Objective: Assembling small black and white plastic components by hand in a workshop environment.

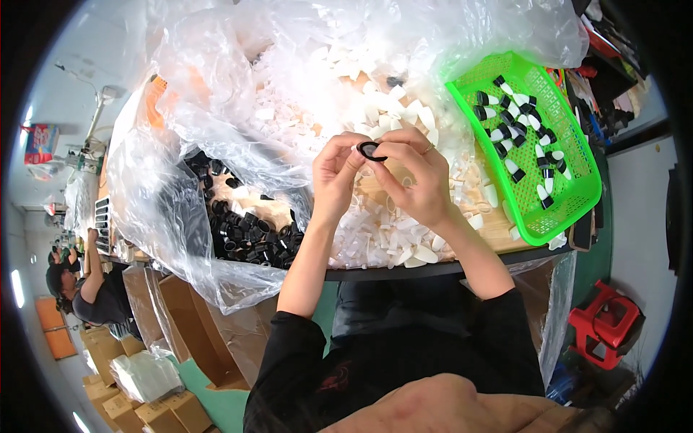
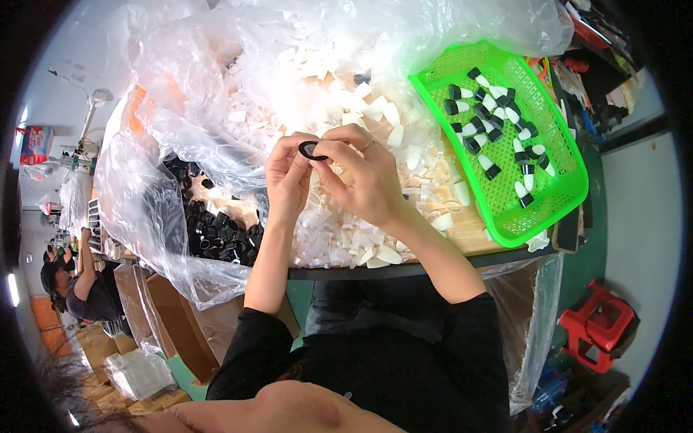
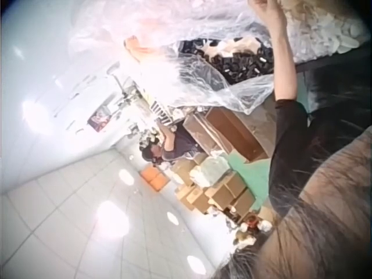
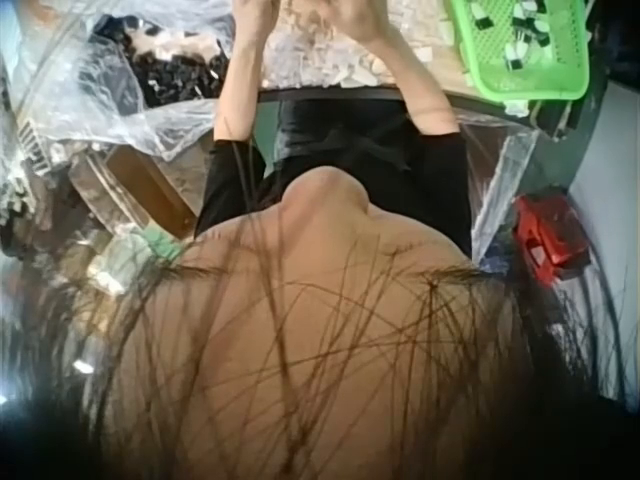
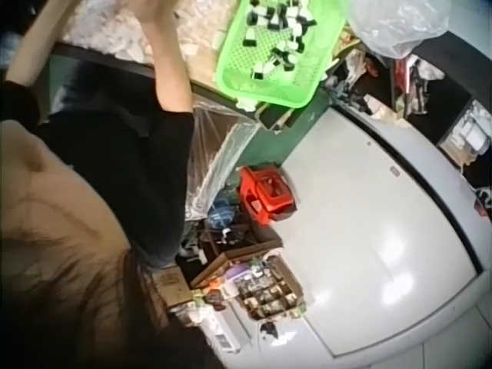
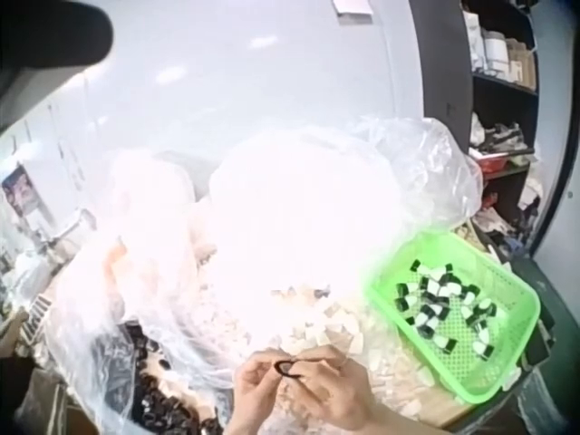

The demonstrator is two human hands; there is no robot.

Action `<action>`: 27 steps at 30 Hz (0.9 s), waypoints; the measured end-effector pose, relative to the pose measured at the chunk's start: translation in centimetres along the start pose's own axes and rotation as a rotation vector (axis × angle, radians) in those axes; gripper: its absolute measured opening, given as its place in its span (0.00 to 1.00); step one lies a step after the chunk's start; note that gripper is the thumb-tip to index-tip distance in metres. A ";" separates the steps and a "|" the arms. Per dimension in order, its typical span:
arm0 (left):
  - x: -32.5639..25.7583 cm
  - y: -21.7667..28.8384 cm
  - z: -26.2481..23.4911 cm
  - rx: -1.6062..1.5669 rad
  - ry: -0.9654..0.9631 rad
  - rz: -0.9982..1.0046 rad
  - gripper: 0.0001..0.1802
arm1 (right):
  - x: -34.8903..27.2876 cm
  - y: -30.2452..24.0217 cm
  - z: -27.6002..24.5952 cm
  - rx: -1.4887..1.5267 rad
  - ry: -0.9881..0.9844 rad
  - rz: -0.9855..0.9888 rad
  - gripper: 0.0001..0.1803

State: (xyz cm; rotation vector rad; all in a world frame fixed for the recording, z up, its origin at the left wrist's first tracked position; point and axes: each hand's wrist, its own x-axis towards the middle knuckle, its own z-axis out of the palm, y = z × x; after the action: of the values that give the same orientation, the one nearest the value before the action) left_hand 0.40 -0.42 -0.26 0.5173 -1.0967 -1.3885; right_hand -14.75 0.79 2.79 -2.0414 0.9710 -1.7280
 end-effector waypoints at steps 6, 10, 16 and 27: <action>0.1 0.4 -0.2 0.122 0.054 0.041 0.05 | 0.1 -0.2 -0.4 -0.051 -0.047 0.024 0.11; 0.1 0.7 -0.5 0.184 0.053 0.062 0.06 | 0.5 0.0 -0.7 0.024 -0.062 0.042 0.09; 0.2 1.5 0.0 0.243 0.069 -0.135 0.11 | 0.4 1.0 -1.4 0.093 -0.223 0.271 0.08; 0.3 1.1 -1.1 0.182 -0.014 -0.279 0.11 | 0.8 1.4 -2.3 -0.063 -0.360 0.097 0.08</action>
State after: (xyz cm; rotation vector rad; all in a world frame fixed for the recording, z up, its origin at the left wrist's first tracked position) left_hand 1.82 -0.80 0.31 0.8190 -1.2027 -1.5410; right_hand -17.31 -0.26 3.05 -2.2019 0.9946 -1.2364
